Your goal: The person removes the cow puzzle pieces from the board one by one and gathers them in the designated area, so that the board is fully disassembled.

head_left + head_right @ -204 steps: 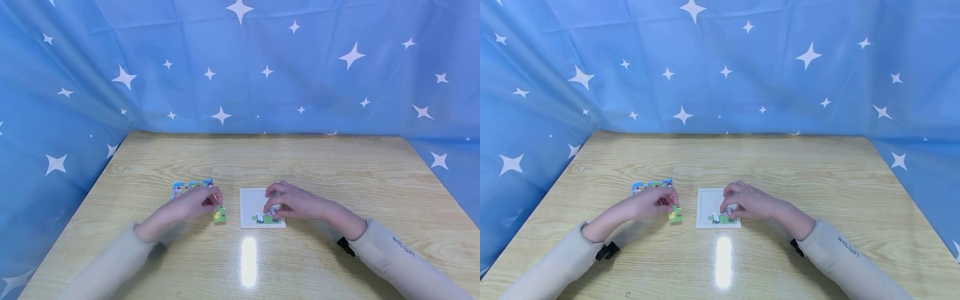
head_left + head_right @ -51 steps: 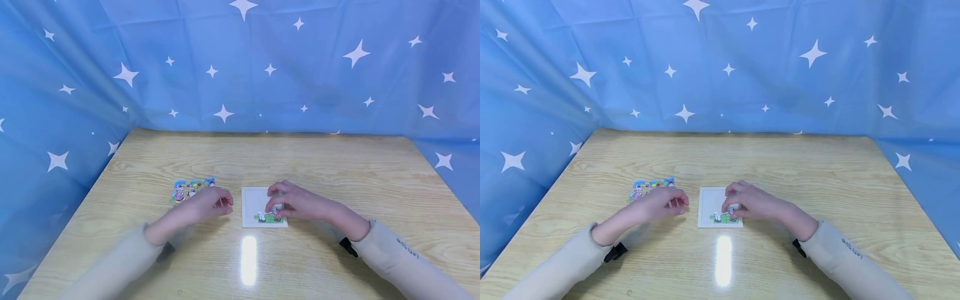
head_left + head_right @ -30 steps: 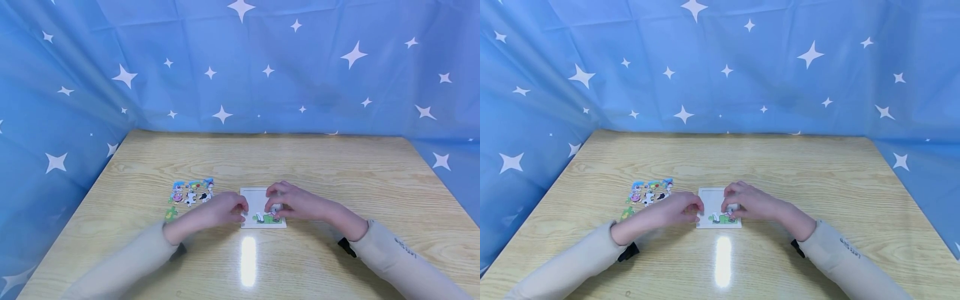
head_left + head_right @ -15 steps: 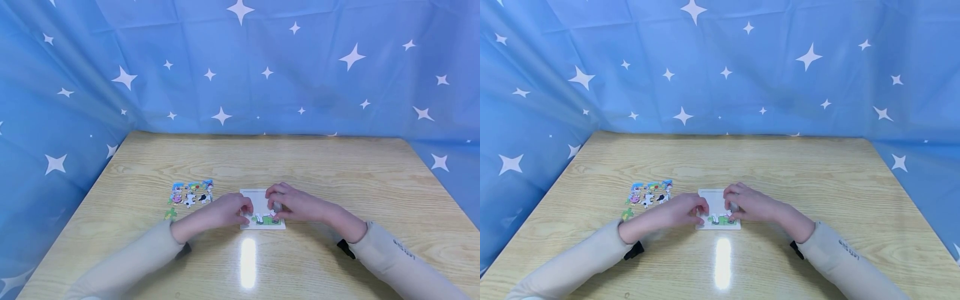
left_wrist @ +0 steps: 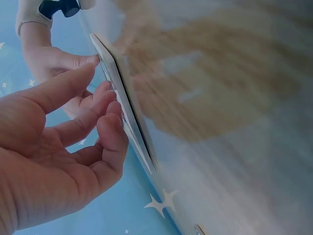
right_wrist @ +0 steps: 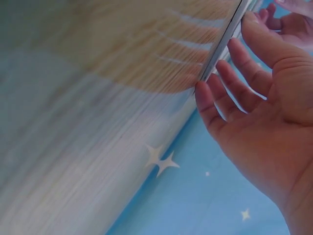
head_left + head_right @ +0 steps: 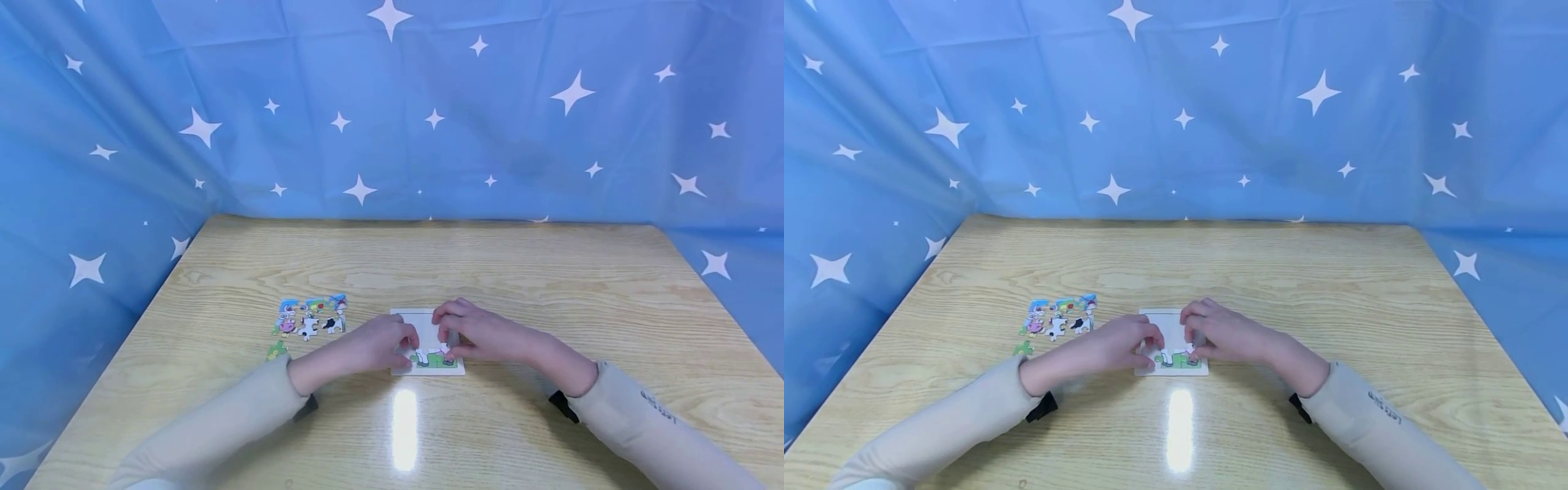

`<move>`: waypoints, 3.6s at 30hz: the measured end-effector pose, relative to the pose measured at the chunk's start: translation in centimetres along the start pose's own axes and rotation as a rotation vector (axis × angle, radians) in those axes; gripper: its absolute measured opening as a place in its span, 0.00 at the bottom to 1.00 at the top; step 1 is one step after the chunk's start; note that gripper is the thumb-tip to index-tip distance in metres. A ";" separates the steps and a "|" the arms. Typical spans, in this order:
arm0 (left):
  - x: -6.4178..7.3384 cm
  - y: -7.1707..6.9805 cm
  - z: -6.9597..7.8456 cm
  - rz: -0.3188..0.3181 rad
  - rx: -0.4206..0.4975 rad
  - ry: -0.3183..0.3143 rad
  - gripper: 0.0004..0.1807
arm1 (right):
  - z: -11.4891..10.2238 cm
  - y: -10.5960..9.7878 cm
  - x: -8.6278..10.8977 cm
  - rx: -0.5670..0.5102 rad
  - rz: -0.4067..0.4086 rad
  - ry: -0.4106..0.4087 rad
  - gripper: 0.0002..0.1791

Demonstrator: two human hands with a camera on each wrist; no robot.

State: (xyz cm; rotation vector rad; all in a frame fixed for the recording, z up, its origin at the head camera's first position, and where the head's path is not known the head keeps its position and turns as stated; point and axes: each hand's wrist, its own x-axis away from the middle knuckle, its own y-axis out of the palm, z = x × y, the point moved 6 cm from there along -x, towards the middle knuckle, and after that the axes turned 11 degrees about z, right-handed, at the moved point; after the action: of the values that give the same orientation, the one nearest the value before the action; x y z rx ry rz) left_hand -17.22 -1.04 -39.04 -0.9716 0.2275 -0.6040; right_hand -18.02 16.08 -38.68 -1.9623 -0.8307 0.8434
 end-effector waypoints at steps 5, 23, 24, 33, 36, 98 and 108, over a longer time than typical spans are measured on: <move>-0.1 0.1 0.4 -0.009 -0.013 -0.028 0.14 | 0.0 0.1 -0.1 -0.003 -0.008 0.004 0.10; -0.6 1.0 1.0 0.034 -0.095 0.037 0.22 | 0.2 0.1 -0.1 0.024 -0.009 0.022 0.11; -0.6 1.0 1.0 0.032 -0.093 0.031 0.22 | 0.3 0.1 -0.1 0.025 -0.011 0.024 0.10; -0.9 1.3 0.7 0.011 -0.017 -0.008 0.21 | 0.4 0.3 -0.1 0.018 -0.020 0.039 0.11; -0.8 1.1 0.8 0.014 -0.002 -0.011 0.21 | 0.3 0.2 -0.1 0.015 -0.021 0.044 0.11; 2.7 -3.4 -2.7 0.091 0.202 0.053 0.05 | 0.0 0.0 -0.1 0.029 -0.009 0.019 0.10; 3.5 -3.6 -3.9 0.063 0.212 -0.002 0.05 | 0.0 0.0 0.0 0.026 -0.003 0.010 0.10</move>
State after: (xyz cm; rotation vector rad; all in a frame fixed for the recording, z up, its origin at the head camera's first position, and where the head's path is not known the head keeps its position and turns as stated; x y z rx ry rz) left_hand -17.44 -7.28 -37.93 -0.7577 0.1878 -0.5577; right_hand -18.06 16.08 -38.66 -1.9404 -0.8131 0.8376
